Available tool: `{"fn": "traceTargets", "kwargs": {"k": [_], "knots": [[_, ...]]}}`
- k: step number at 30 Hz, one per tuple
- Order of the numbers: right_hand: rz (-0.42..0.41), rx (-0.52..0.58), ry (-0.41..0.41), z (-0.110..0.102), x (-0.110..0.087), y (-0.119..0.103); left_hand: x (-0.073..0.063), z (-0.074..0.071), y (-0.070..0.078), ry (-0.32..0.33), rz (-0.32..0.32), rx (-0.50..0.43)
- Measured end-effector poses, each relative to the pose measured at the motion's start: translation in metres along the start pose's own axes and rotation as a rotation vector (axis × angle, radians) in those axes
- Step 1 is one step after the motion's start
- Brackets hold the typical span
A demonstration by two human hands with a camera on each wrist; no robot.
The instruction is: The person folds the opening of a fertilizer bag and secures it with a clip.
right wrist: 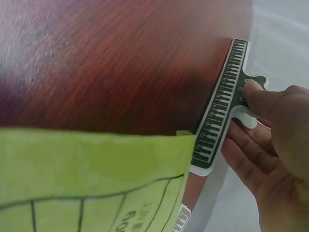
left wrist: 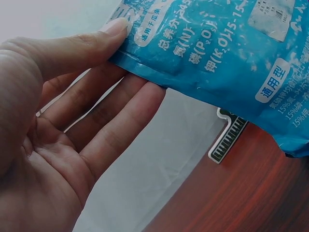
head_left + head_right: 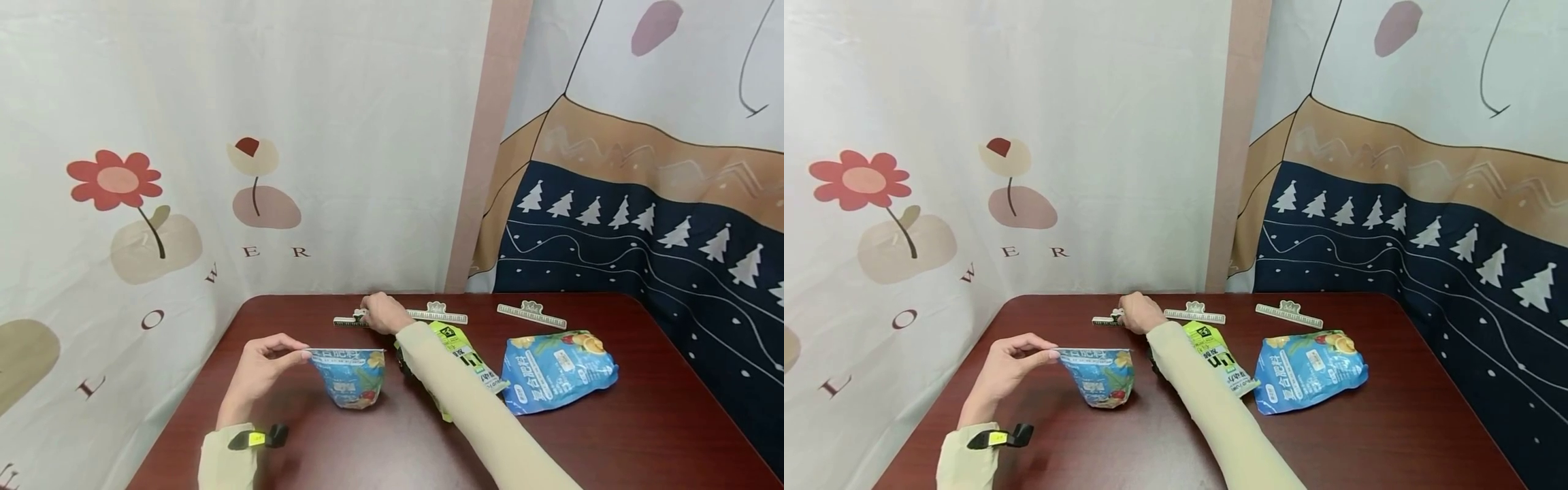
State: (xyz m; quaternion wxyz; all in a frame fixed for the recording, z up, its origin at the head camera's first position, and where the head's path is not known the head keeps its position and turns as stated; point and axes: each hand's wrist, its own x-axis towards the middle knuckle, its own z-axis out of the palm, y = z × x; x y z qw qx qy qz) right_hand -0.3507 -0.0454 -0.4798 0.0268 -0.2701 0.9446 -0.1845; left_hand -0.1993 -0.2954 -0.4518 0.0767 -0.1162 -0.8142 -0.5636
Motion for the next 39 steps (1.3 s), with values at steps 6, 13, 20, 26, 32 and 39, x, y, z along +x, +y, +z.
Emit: {"fn": "traceTargets", "kwargs": {"k": [6, 13, 20, 26, 32, 39], "knots": [[0.013, 0.100, -0.029, -0.002, -0.001, 0.000, 0.001, 0.002, 0.001, 0.004, 0.011, 0.003], [-0.013, 0.146, 0.039, -0.008, -0.007, -0.003, 0.000, 0.003, 0.001, 0.008, 0.037, 0.024], [0.008, 0.144, 0.084, -0.016, -0.013, -0.007, 0.001, 0.005, 0.001, 0.020, 0.015, 0.015], [0.010, 0.168, 0.138, -0.020, -0.018, -0.008, 0.001, 0.005, 0.002, 0.026, 0.010, 0.012], [0.026, 0.170, 0.176, -0.024, -0.020, -0.012, 0.001, 0.004, 0.001, 0.013, 0.003, 0.013], [0.037, 0.199, 0.191, -0.032, -0.025, -0.018, 0.000, 0.001, 0.002, 0.010, -0.015, 0.020]]}}
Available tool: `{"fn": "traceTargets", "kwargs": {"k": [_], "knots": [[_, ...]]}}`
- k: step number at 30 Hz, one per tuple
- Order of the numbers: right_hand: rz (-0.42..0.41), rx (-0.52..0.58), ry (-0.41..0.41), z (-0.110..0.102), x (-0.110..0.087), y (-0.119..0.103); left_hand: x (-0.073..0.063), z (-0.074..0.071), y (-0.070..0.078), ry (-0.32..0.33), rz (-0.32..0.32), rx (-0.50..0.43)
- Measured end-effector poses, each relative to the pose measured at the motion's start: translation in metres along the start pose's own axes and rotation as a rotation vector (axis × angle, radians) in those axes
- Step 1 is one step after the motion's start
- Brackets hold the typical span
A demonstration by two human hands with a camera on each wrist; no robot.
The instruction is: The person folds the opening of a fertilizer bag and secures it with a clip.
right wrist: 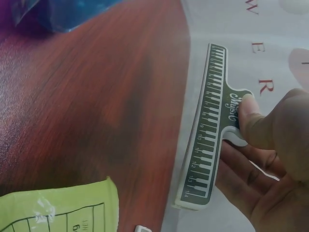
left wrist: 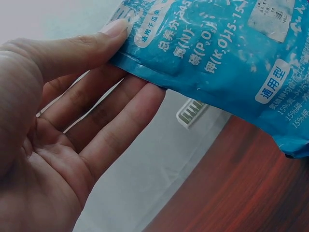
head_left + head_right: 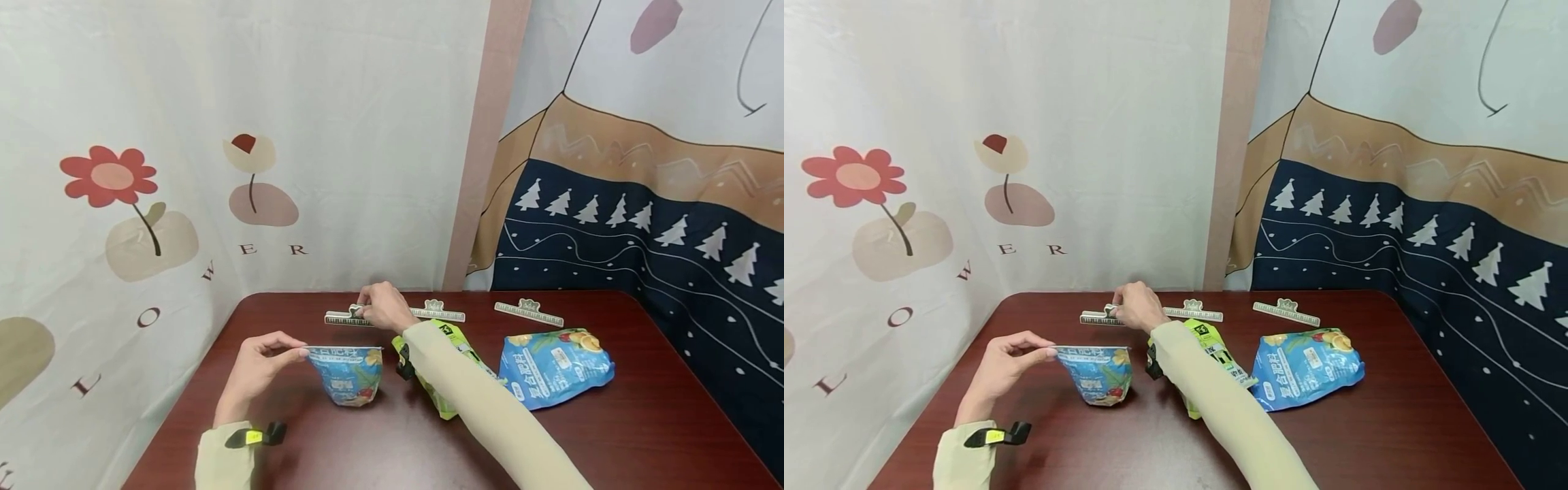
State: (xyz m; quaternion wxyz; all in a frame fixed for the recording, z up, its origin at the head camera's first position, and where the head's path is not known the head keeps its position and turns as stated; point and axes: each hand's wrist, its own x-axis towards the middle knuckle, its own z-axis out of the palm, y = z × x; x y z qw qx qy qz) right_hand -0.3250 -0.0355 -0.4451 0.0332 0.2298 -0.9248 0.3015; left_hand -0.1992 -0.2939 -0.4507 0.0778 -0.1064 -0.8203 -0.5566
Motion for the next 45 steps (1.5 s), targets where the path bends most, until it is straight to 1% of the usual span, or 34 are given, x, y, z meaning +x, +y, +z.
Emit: {"fn": "traceTargets", "kwargs": {"k": [5, 11, 17, 21, 28, 35, 40, 45], "knots": [[-0.007, 0.051, 0.010, -0.009, -0.006, -0.003, 0.000, 0.000, 0.000, -0.003, -0.001, 0.002], [0.008, 0.121, 0.013, -0.019, -0.016, -0.003, 0.002, 0.002, -0.001, -0.013, 0.008, -0.004], [0.004, 0.135, 0.012, -0.025, -0.024, -0.004, 0.001, 0.002, -0.001, -0.008, 0.016, 0.003], [-0.012, 0.137, 0.027, -0.031, -0.030, -0.007, 0.000, 0.001, 0.000, -0.005, 0.018, 0.007], [-0.033, 0.177, 0.051, -0.043, -0.043, -0.014, 0.000, 0.001, 0.000, 0.005, 0.007, 0.021], [-0.098, 0.149, 0.083, -0.057, -0.052, -0.023, 0.000, -0.001, 0.000, 0.012, 0.006, 0.026], [-0.126, 0.135, 0.071, -0.066, -0.059, -0.030, 0.000, -0.001, -0.001, 0.008, 0.009, 0.027], [-0.188, 0.093, 0.073, -0.075, -0.066, -0.038, 0.000, -0.001, 0.000, 0.011, 0.008, 0.034]]}}
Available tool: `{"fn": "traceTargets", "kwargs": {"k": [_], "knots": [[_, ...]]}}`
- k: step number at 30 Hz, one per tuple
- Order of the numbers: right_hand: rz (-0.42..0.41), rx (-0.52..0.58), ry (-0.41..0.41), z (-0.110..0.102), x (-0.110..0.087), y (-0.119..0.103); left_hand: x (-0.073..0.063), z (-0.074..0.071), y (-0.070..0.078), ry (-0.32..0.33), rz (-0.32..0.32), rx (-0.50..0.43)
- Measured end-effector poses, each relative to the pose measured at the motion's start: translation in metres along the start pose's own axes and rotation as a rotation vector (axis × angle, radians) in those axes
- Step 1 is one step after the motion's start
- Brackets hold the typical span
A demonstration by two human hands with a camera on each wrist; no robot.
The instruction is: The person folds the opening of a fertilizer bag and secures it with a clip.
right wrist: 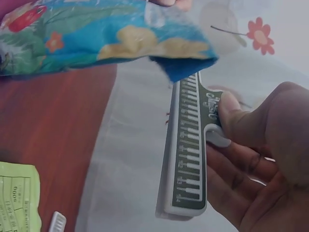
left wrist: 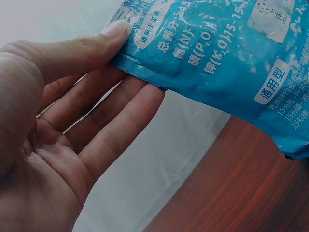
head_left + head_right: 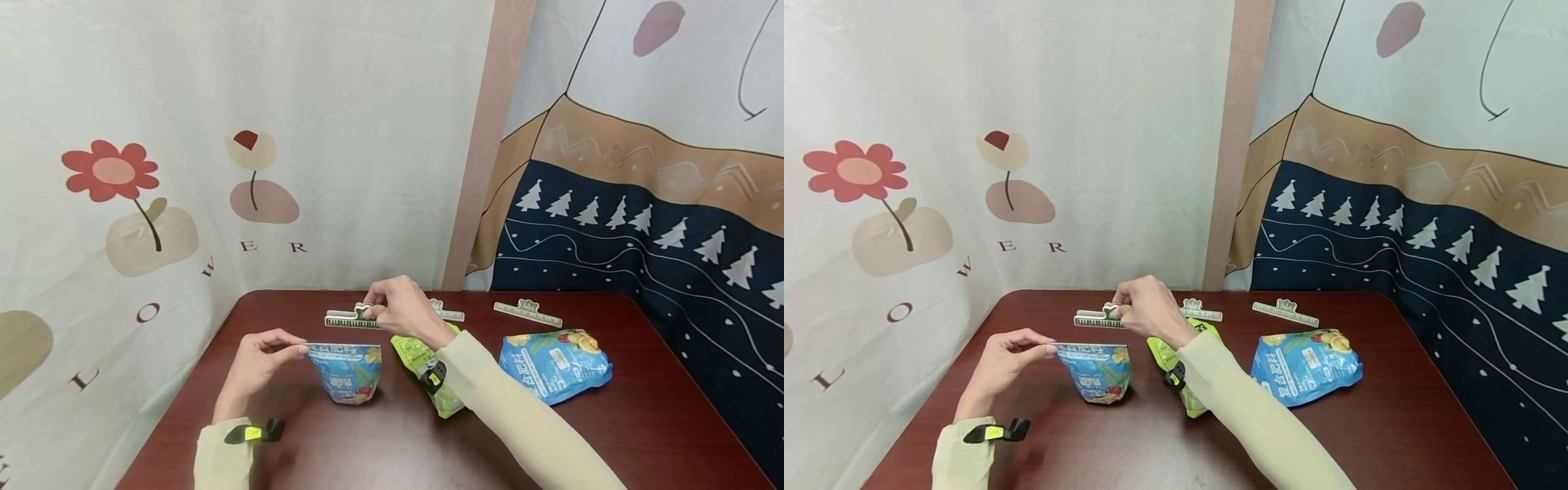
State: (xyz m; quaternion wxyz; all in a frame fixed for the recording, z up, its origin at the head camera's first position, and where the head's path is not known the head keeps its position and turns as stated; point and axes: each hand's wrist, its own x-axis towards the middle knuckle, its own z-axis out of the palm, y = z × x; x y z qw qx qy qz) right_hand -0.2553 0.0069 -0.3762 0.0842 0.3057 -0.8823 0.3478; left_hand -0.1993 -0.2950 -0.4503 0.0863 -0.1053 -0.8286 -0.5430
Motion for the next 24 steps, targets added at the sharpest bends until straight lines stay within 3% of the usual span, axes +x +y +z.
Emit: {"fn": "traceTargets", "kwargs": {"k": [24], "knots": [[-0.129, -0.007, -0.050, -0.014, -0.020, -0.035, 0.000, 0.000, -0.001, -0.005, 0.015, 0.001]]}}
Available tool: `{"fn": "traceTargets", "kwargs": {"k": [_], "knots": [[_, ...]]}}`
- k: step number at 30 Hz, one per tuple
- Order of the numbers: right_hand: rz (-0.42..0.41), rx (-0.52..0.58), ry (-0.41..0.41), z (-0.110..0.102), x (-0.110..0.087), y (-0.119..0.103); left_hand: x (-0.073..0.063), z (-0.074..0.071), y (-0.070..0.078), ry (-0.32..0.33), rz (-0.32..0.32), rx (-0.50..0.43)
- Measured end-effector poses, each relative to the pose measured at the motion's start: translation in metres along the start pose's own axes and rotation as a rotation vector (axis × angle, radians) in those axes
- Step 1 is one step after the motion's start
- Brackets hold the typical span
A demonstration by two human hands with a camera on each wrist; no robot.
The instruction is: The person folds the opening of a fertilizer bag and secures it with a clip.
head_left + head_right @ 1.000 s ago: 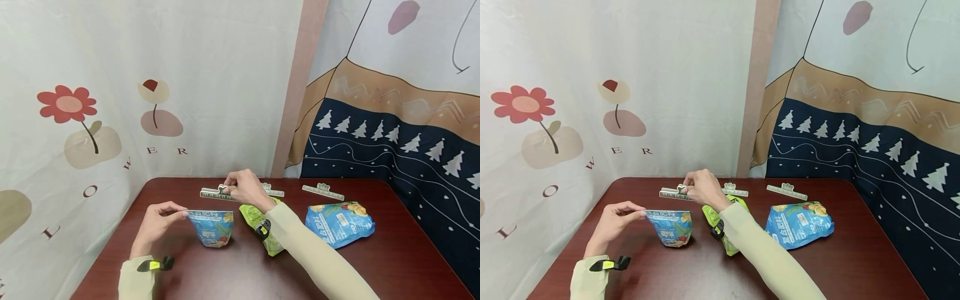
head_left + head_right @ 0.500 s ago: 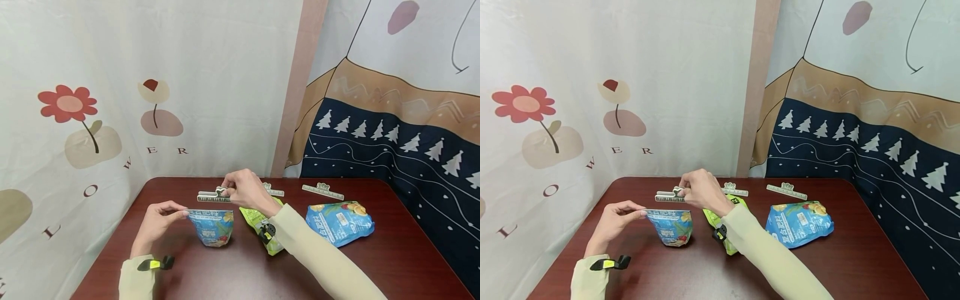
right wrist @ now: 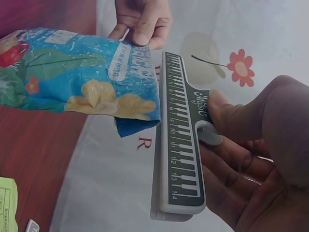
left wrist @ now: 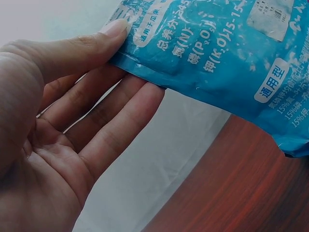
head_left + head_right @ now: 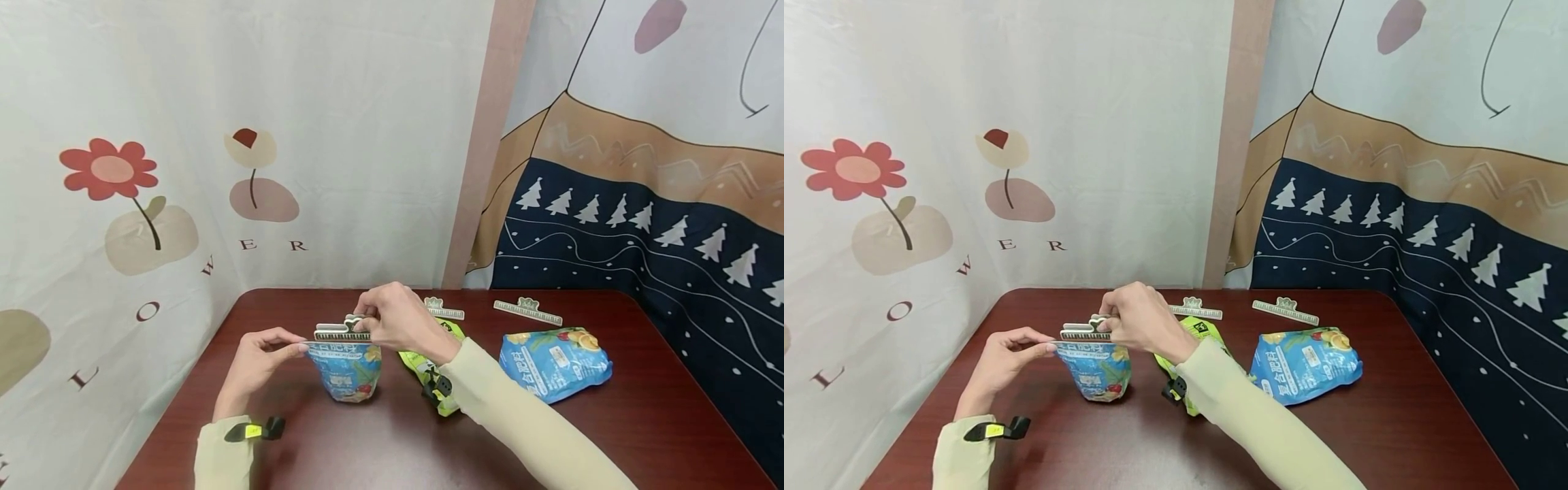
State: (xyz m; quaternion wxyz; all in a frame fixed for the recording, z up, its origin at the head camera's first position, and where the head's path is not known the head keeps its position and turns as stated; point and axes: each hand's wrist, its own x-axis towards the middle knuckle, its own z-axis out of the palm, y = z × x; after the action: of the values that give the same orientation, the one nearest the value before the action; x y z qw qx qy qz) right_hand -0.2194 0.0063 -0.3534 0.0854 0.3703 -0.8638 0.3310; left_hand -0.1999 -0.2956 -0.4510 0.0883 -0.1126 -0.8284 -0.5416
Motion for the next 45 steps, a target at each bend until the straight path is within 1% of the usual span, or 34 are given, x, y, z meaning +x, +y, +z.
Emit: {"fn": "traceTargets", "kwargs": {"k": [8, 14, 17, 19, 24, 25, 28, 31, 37, 45], "knots": [[0.006, -0.024, -0.016, 0.002, -0.003, -0.008, -0.001, 0.000, -0.002, 0.005, -0.018, -0.014], [0.003, -0.055, -0.024, 0.009, -0.003, -0.009, 0.000, 0.000, -0.001, 0.005, -0.044, 0.004], [0.000, -0.074, -0.030, 0.013, -0.003, -0.009, 0.000, -0.001, -0.001, 0.006, -0.047, 0.021], [-0.002, -0.078, -0.032, 0.016, -0.003, -0.008, 0.000, -0.001, -0.002, 0.001, -0.040, 0.021], [-0.011, -0.078, -0.031, 0.021, -0.003, -0.007, 0.000, -0.003, -0.002, -0.034, -0.025, -0.022], [-0.013, -0.082, -0.031, 0.021, -0.002, -0.007, 0.000, -0.004, -0.002, -0.037, -0.031, -0.026], [-0.017, -0.095, -0.031, 0.023, -0.001, -0.008, 0.000, -0.005, -0.002, -0.051, -0.024, -0.017], [-0.013, -0.104, -0.031, 0.025, 0.000, -0.008, -0.001, -0.006, -0.003, -0.046, -0.026, -0.001], [-0.015, -0.124, -0.021, 0.029, 0.002, -0.010, 0.000, -0.007, -0.004, -0.038, -0.017, -0.017], [-0.012, -0.134, -0.033, 0.035, 0.005, -0.012, 0.000, -0.009, -0.005, -0.040, 0.015, -0.032]]}}
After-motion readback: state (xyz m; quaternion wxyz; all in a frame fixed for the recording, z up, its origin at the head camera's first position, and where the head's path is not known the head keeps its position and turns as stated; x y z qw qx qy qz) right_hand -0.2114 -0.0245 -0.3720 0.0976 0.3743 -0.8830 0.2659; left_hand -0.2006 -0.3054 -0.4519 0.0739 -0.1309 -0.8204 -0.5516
